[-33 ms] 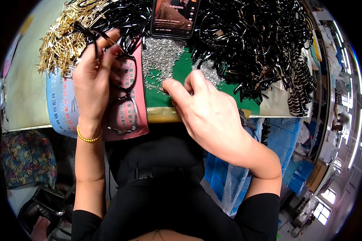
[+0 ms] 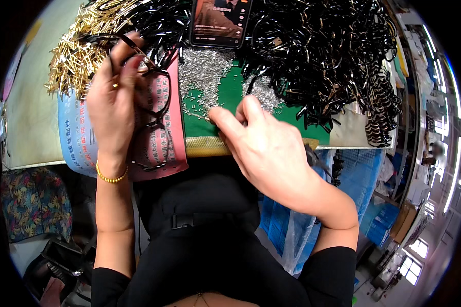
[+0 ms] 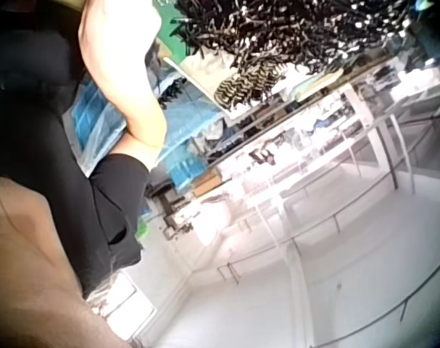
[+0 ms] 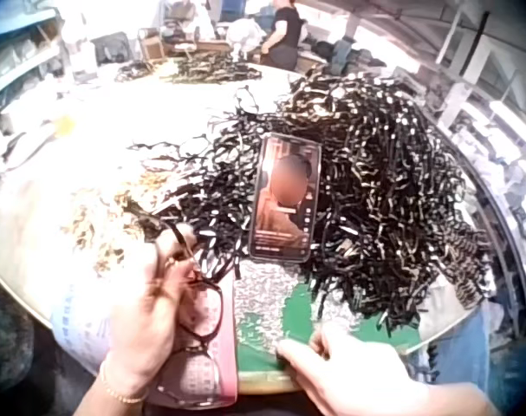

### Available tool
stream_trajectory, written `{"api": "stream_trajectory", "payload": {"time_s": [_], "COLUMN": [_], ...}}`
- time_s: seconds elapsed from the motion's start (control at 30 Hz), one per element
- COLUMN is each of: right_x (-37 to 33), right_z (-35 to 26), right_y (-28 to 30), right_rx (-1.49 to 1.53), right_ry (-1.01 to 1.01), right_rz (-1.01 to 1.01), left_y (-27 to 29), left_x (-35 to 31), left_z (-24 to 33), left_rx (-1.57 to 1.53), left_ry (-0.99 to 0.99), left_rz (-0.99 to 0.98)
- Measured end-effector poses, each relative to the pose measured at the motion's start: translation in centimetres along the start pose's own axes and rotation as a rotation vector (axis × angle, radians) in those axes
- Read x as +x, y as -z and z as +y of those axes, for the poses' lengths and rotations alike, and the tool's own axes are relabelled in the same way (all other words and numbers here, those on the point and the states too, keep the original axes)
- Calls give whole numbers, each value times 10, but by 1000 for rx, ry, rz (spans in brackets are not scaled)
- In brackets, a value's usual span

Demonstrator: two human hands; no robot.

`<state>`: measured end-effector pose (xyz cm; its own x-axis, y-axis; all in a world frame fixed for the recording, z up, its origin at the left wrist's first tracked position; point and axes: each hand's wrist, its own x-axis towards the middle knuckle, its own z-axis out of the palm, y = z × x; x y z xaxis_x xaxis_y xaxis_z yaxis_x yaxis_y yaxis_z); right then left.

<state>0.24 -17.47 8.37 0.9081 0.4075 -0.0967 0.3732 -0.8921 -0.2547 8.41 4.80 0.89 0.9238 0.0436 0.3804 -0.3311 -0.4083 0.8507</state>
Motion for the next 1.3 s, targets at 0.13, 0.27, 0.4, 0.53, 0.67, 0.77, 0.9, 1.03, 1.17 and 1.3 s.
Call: {"api": "stream_trajectory", "payload": {"time_s": [0.13, 0.27, 0.4, 0.53, 0.67, 0.77, 0.9, 1.03, 1.17, 1.3], "right_x": [-16, -10, -6, -5, -4, -1, 1, 1, 1, 1], "right_z": [3, 2, 1, 1, 1, 0, -1, -2, -5, -4], "right_y": [-8, -13, -13, -12, -10, -12, -14, -16, -17, -15], "right_rx": [-41, -30, -21, -11, -1, 2, -7, 3, -21, -19], "right_ry": [-53, -13, -20, -84, -99, -82, -90, -106, -112, -96], "right_rz": [-115, -80, -99, -69, -114, -100, -105, -74, -74, -75], "left_y": [12, 33, 47, 65, 73, 81, 85, 66, 47, 40], "left_x": [-14, -38, -58, -84, -86, -95, -120, -132, -109, -100], "left_z": [12, 19, 12, -1, -13, -10, 7, 5, -3, -2], "left_rx": [-297, -568, -496, -205, 416, 343, 324, 277, 194, 124], "left_ry": [112, 460, 251, 152, -59, -147, -472, -505, -449, -397], "left_rz": [164, 74, 145, 286, 1, -71, -281, -319, -219, -208]}}
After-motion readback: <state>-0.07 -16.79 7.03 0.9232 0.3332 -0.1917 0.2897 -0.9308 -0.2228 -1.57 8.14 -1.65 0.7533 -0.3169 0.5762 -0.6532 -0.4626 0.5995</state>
